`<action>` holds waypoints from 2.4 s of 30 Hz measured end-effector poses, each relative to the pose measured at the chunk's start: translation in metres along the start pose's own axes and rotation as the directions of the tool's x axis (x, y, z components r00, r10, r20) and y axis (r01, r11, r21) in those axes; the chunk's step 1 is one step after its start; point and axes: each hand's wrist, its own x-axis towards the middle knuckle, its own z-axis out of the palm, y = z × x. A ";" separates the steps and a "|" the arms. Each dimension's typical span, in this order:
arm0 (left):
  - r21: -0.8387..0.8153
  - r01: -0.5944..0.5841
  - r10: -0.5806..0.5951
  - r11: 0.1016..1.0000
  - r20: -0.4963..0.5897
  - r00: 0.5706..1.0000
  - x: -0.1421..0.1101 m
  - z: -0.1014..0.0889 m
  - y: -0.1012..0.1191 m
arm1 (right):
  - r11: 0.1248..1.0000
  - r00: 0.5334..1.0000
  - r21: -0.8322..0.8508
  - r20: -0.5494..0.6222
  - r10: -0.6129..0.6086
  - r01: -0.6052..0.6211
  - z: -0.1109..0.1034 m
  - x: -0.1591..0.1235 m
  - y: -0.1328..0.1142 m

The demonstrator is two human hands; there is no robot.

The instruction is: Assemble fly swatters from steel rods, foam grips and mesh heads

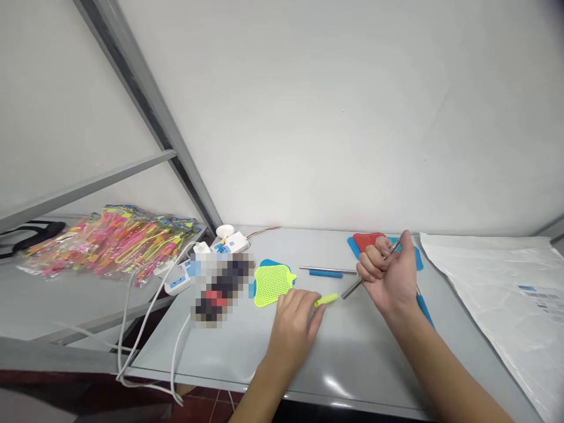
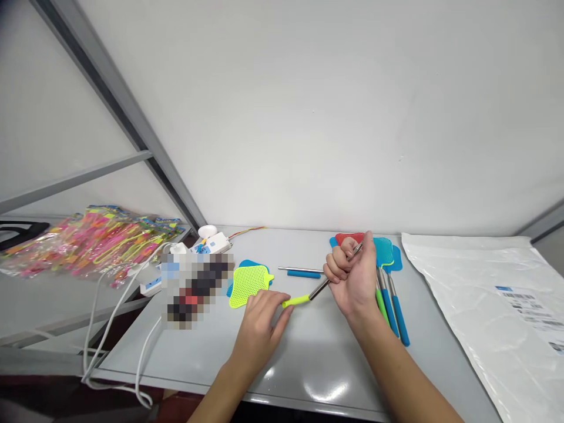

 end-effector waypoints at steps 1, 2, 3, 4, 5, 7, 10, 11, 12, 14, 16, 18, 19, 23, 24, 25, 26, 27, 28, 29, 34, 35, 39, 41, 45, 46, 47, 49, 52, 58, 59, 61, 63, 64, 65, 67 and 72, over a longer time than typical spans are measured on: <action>-0.040 0.000 -0.002 0.999 -0.048 0.999 0.000 -0.002 0.003 | 1.000 1.000 0.004 0.007 -0.002 0.002 0.003 -0.003 0.000; -0.066 0.004 -0.009 0.998 -0.084 0.996 0.001 -0.002 0.007 | 1.000 1.000 0.006 0.018 -0.005 0.005 0.007 -0.007 -0.001; -0.081 0.005 -0.013 0.997 -0.099 0.995 0.002 -0.002 0.009 | 1.000 0.999 0.004 0.033 -0.011 0.011 0.012 -0.011 -0.001; -0.088 0.003 -0.012 0.996 -0.099 0.995 0.004 0.000 0.012 | 1.000 0.998 0.000 0.052 -0.021 0.021 0.017 -0.015 -0.002; -0.090 -0.001 -0.007 0.996 -0.089 0.996 0.006 0.002 0.013 | 0.999 0.997 -0.008 0.076 -0.034 0.035 0.022 -0.019 -0.003; -0.090 -0.011 0.005 0.996 -0.067 0.998 0.009 0.007 0.015 | 0.997 0.990 -0.028 0.125 -0.067 0.072 0.029 -0.024 -0.003; -0.097 -0.031 0.025 0.995 -0.057 0.998 0.013 0.015 0.016 | 0.993 0.978 -0.059 0.189 -0.091 0.104 0.033 -0.027 0.000; -0.102 -0.034 0.029 0.994 -0.056 0.998 0.014 0.017 0.017 | 0.992 0.974 -0.070 0.211 -0.088 0.105 0.033 -0.027 0.001; -0.107 -0.036 0.030 0.994 -0.056 0.998 0.015 0.018 0.017 | 0.991 0.969 -0.084 0.233 -0.082 0.105 0.032 -0.027 0.003; -0.113 -0.036 0.030 0.993 -0.055 0.998 0.016 0.021 0.019 | 0.986 0.959 -0.126 0.277 -0.067 0.105 0.030 -0.027 0.006; -0.109 -0.040 0.035 0.993 -0.053 0.998 0.016 0.023 0.020 | 0.977 0.949 -0.181 0.312 -0.051 0.112 0.028 -0.027 0.009; -0.102 -0.046 0.041 0.994 -0.049 0.998 0.017 0.025 0.020 | 0.960 0.941 -0.250 0.336 -0.035 0.125 0.025 -0.027 0.013; -0.098 -0.051 0.047 0.994 -0.043 0.998 0.016 0.026 0.019 | 0.947 0.938 -0.296 0.346 -0.019 0.129 0.023 -0.027 0.016; -0.104 -0.044 0.043 0.994 -0.018 0.999 0.013 0.030 0.014 | 0.836 0.932 -0.537 0.350 0.098 0.114 0.012 -0.029 0.034; -0.115 -0.035 0.034 0.993 -0.013 0.999 0.012 0.031 0.013 | 0.796 0.931 -0.590 0.349 0.104 0.132 0.008 -0.031 0.037; -0.133 -0.026 0.025 0.991 -0.010 1.000 0.011 0.031 0.012 | 0.758 0.931 -0.632 0.352 0.095 0.162 0.005 -0.032 0.039; -0.159 -0.023 0.022 0.987 -0.010 1.000 0.010 0.031 0.011 | 0.726 0.930 -0.660 0.358 0.077 0.194 0.003 -0.034 0.040; -0.196 -0.023 0.022 0.980 -0.008 1.000 0.008 0.031 0.011 | 0.713 0.931 -0.667 0.361 0.053 0.218 0.002 -0.035 0.039; -0.245 -0.023 0.022 0.969 -0.007 1.000 0.007 0.030 0.012 | 0.730 0.935 -0.648 0.353 0.033 0.219 0.003 -0.036 0.036; -0.305 -0.015 0.013 0.952 -0.007 1.000 0.006 0.028 0.014 | 0.778 0.945 -0.598 0.326 0.019 0.191 0.005 -0.036 0.033; -0.727 0.346 -0.253 0.593 0.239 0.937 0.003 0.021 0.030 | 0.990 0.993 -0.136 0.105 0.057 -0.043 0.027 -0.035 0.015; -0.790 0.439 -0.306 0.429 0.331 0.893 0.003 0.020 0.033 | 0.994 0.994 -0.090 0.084 0.070 -0.062 0.032 -0.035 0.014; -0.807 0.576 -0.399 -0.129 0.574 0.715 0.003 0.013 0.035 | 0.991 0.987 -0.042 0.096 0.127 -0.123 0.045 -0.041 0.024; -0.796 0.577 -0.419 -0.186 0.595 0.686 0.002 0.007 0.035 | 0.990 0.980 -0.043 0.139 0.140 -0.135 0.051 -0.045 0.032; -0.803 0.570 -0.421 -0.176 0.585 0.693 -0.001 -0.013 0.037 | 0.991 0.965 -0.028 0.229 0.131 -0.128 0.065 -0.055 0.043; -0.804 0.567 -0.430 -0.180 0.582 0.690 -0.001 -0.019 0.038 | 0.992 0.961 -0.022 0.245 0.125 -0.123 0.069 -0.057 0.045; -0.805 0.564 -0.441 -0.184 0.580 0.685 -0.002 -0.024 0.039 | 0.993 0.958 -0.018 0.261 0.119 -0.119 0.073 -0.058 0.046; -0.811 0.555 -0.460 -0.187 0.571 0.680 -0.003 -0.033 0.040 | 0.993 0.950 -0.009 0.289 0.116 -0.119 0.079 -0.062 0.050; -0.818 0.541 -0.476 -0.195 0.561 0.678 -0.006 -0.044 0.041 | 0.991 0.936 0.008 0.329 0.126 -0.136 0.086 -0.066 0.055; -0.811 0.518 -0.565 -0.271 0.570 0.597 -0.017 -0.060 0.041 | 0.977 0.898 0.032 0.400 0.182 -0.212 0.094 -0.070 0.068; -0.808 0.516 -0.575 -0.285 0.575 0.582 -0.019 -0.063 0.041 | 0.971 0.894 0.038 0.402 0.200 -0.235 0.095 -0.070 0.070; -0.793 0.521 -0.577 -0.315 0.596 0.559 -0.021 -0.069 0.040 | 0.958 0.890 0.056 0.387 0.239 -0.282 0.097 -0.071 0.075; -0.776 0.533 -0.564 -0.339 0.621 0.545 -0.022 -0.075 0.039 | 0.947 0.892 0.070 0.364 0.269 -0.314 0.098 -0.071 0.079; -0.768 0.537 -0.555 -0.349 0.631 0.542 -0.022 -0.077 0.038 | 0.943 0.893 0.072 0.352 0.280 -0.325 0.099 -0.070 0.080; -0.759 0.543 -0.545 -0.359 0.643 0.539 -0.023 -0.078 0.037 | 0.940 0.895 0.071 0.339 0.291 -0.333 0.099 -0.069 0.082; -0.745 0.545 -0.525 -0.385 0.662 0.535 -0.025 -0.078 0.036 | 0.934 0.895 0.061 0.315 0.316 -0.352 0.099 -0.068 0.086; -0.737 0.553 -0.495 -0.389 0.673 0.549 -0.040 -0.067 0.015 | 0.901 0.856 -0.054 0.295 0.425 -0.429 0.093 -0.068 0.103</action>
